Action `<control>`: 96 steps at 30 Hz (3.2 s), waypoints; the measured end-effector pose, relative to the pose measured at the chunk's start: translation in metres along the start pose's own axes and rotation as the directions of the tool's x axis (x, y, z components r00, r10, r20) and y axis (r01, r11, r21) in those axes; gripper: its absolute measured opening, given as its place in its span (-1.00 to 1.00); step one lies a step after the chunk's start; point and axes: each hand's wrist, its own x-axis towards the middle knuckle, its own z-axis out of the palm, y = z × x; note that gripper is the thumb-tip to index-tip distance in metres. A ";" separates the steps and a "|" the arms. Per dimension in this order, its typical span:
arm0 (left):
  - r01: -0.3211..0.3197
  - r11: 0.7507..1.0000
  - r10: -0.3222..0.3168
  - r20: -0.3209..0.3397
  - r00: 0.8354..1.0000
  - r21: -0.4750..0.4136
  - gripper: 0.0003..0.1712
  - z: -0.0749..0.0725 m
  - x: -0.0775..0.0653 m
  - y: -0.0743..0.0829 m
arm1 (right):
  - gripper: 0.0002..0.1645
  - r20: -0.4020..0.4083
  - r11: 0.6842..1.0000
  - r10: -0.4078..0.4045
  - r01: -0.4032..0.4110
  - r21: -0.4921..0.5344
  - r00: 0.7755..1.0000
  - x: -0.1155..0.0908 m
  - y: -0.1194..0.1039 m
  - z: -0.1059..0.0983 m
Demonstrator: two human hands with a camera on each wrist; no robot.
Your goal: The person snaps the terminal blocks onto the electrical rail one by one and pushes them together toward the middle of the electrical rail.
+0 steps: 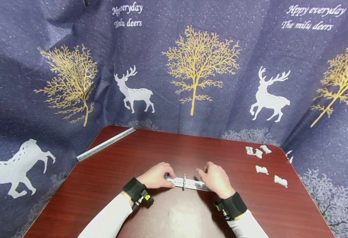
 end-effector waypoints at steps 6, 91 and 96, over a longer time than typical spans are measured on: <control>0.012 1.000 -0.012 0.002 1.000 -0.006 -0.70 -0.001 -0.001 0.000 | -0.65 -0.040 0.999 0.046 -0.047 -0.014 0.998 -0.001 0.027 -0.014; 0.043 0.999 -0.043 0.002 0.999 -0.013 -0.71 0.003 -0.002 -0.004 | -0.05 -0.091 0.756 0.650 -0.654 -0.018 0.754 -0.025 0.213 -0.105; 0.045 0.999 -0.045 0.004 0.999 -0.013 -0.72 0.003 -0.002 -0.004 | -0.13 -0.079 0.760 0.647 -0.650 -0.018 0.759 -0.024 0.215 -0.106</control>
